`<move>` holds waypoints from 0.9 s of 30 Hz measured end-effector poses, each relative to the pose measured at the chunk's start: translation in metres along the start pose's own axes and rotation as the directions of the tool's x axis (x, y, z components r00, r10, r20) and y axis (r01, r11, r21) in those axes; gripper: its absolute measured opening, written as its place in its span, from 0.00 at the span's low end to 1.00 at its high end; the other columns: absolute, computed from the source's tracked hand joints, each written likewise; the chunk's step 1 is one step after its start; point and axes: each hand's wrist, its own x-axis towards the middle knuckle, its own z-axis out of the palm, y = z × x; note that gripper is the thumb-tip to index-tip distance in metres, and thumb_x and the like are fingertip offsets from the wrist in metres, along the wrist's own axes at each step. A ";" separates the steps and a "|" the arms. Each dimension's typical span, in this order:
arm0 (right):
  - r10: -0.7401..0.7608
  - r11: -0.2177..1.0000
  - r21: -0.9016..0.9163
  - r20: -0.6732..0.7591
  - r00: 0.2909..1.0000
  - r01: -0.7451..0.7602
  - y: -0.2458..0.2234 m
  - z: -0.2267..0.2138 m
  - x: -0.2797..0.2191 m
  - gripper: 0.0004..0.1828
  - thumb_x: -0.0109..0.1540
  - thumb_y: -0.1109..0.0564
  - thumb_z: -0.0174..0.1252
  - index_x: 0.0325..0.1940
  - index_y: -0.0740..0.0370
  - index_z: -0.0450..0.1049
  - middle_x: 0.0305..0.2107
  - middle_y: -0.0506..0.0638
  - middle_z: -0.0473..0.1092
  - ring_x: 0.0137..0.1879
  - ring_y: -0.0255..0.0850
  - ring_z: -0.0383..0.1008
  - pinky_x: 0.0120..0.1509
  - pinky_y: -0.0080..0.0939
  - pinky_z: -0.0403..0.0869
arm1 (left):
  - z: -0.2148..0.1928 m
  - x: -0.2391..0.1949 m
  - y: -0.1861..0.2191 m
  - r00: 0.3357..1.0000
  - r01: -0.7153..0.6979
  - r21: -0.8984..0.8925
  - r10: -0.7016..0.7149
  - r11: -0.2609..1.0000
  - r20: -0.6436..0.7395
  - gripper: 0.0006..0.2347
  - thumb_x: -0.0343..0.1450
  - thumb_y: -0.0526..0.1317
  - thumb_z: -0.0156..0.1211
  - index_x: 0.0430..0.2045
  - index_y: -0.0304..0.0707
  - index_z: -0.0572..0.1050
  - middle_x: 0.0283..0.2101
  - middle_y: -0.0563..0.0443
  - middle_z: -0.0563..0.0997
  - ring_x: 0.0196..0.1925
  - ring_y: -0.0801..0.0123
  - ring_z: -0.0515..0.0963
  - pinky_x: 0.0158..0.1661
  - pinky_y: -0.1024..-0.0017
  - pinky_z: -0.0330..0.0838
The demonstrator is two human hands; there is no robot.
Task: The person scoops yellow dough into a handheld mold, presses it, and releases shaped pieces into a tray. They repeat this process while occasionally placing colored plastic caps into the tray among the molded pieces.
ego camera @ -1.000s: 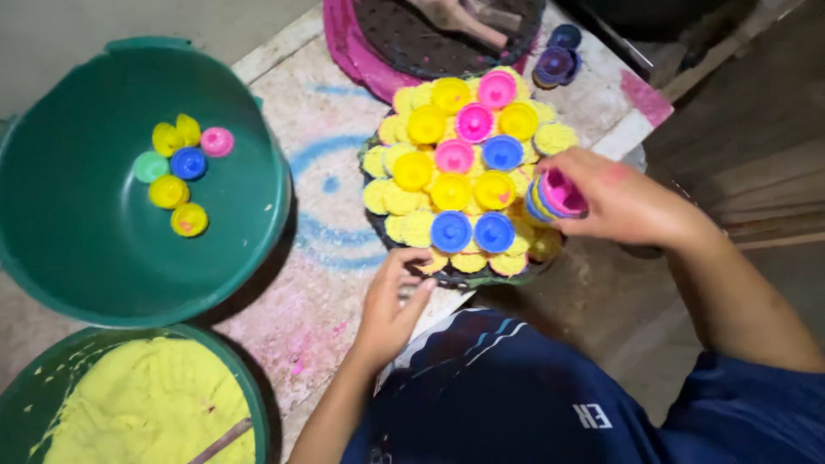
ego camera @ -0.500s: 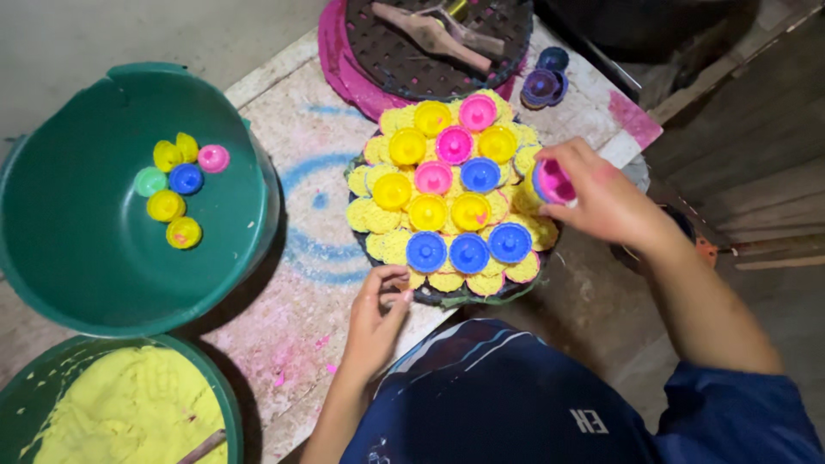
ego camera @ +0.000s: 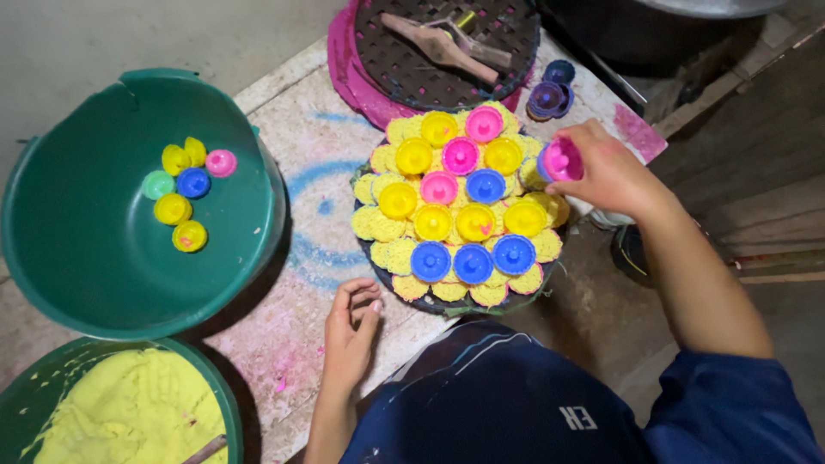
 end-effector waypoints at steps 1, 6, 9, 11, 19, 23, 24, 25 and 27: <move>0.077 0.997 -0.011 0.035 0.996 -0.076 0.004 0.004 0.004 0.42 0.46 0.49 0.76 0.62 0.60 0.69 0.50 0.62 0.70 0.53 0.54 0.76 0.58 0.48 0.74 | -0.001 0.000 0.001 1.000 0.012 -0.002 -0.012 1.000 -0.002 0.15 0.71 0.33 0.59 0.52 0.35 0.72 0.46 0.48 0.78 0.42 0.74 0.77 0.43 0.75 0.73; -0.086 0.991 -0.106 0.002 0.996 0.085 0.002 0.027 0.019 0.47 0.40 0.45 0.81 0.59 0.64 0.72 0.49 0.65 0.72 0.54 0.61 0.74 0.57 0.53 0.72 | -0.003 0.004 0.006 1.000 0.026 0.003 -0.026 1.000 0.007 0.15 0.70 0.33 0.59 0.52 0.36 0.71 0.46 0.48 0.78 0.42 0.74 0.77 0.43 0.75 0.73; -0.016 0.998 -0.062 -0.082 0.996 0.011 -0.008 0.016 0.017 0.46 0.42 0.46 0.80 0.60 0.63 0.73 0.50 0.63 0.73 0.54 0.58 0.75 0.57 0.52 0.73 | -0.009 0.004 0.006 1.000 -0.022 0.038 0.022 0.999 0.003 0.14 0.71 0.32 0.59 0.51 0.35 0.72 0.46 0.48 0.79 0.43 0.74 0.77 0.44 0.76 0.73; 0.013 0.999 0.042 -0.113 0.994 -0.008 -0.021 0.000 0.021 0.41 0.46 0.46 0.77 0.61 0.61 0.74 0.50 0.60 0.74 0.53 0.53 0.77 0.56 0.49 0.76 | -0.013 0.005 0.008 0.997 -0.080 0.037 0.081 0.996 -0.008 0.14 0.71 0.32 0.59 0.51 0.34 0.72 0.46 0.48 0.78 0.46 0.74 0.77 0.46 0.75 0.72; -0.419 0.712 0.641 0.059 0.906 0.288 -0.184 0.113 0.128 0.37 0.56 0.48 0.72 0.66 0.57 0.67 0.58 0.50 0.68 0.64 0.40 0.69 0.61 0.45 0.73 | -0.033 -0.014 0.005 0.993 -0.022 0.047 0.027 0.999 -0.112 0.14 0.71 0.33 0.59 0.51 0.35 0.71 0.46 0.49 0.79 0.47 0.72 0.77 0.46 0.74 0.73; -0.517 0.709 0.536 -0.045 0.855 0.457 -0.260 0.198 0.177 0.40 0.54 0.43 0.73 0.65 0.59 0.68 0.55 0.55 0.73 0.63 0.47 0.72 0.68 0.47 0.70 | -0.053 -0.036 -0.015 0.979 -0.042 0.040 0.049 0.998 -0.199 0.13 0.72 0.33 0.56 0.51 0.34 0.70 0.49 0.48 0.80 0.51 0.69 0.79 0.49 0.73 0.73; -0.567 0.697 0.474 -0.094 0.818 0.538 -0.268 0.206 0.189 0.41 0.54 0.43 0.74 0.65 0.59 0.68 0.56 0.57 0.72 0.64 0.50 0.71 0.70 0.49 0.68 | -0.061 -0.042 -0.023 0.972 -0.057 0.039 0.065 0.998 -0.227 0.13 0.72 0.33 0.55 0.51 0.34 0.70 0.49 0.47 0.80 0.52 0.68 0.79 0.50 0.72 0.73; -0.598 0.671 0.422 -0.179 0.781 0.610 -0.267 0.206 0.202 0.40 0.54 0.43 0.74 0.65 0.60 0.69 0.58 0.59 0.71 0.66 0.53 0.69 0.71 0.51 0.66 | -0.070 -0.049 -0.033 0.961 -0.062 0.012 0.063 0.998 -0.268 0.14 0.72 0.32 0.55 0.52 0.34 0.69 0.50 0.46 0.79 0.53 0.67 0.79 0.51 0.72 0.72; -0.609 0.637 0.334 -0.333 0.720 0.694 -0.245 0.189 0.235 0.39 0.54 0.44 0.75 0.63 0.63 0.70 0.58 0.64 0.68 0.66 0.59 0.66 0.72 0.55 0.62 | -0.088 -0.068 -0.057 0.937 -0.061 -0.047 0.040 0.997 -0.348 0.15 0.72 0.31 0.54 0.54 0.34 0.67 0.51 0.45 0.78 0.56 0.66 0.78 0.51 0.71 0.72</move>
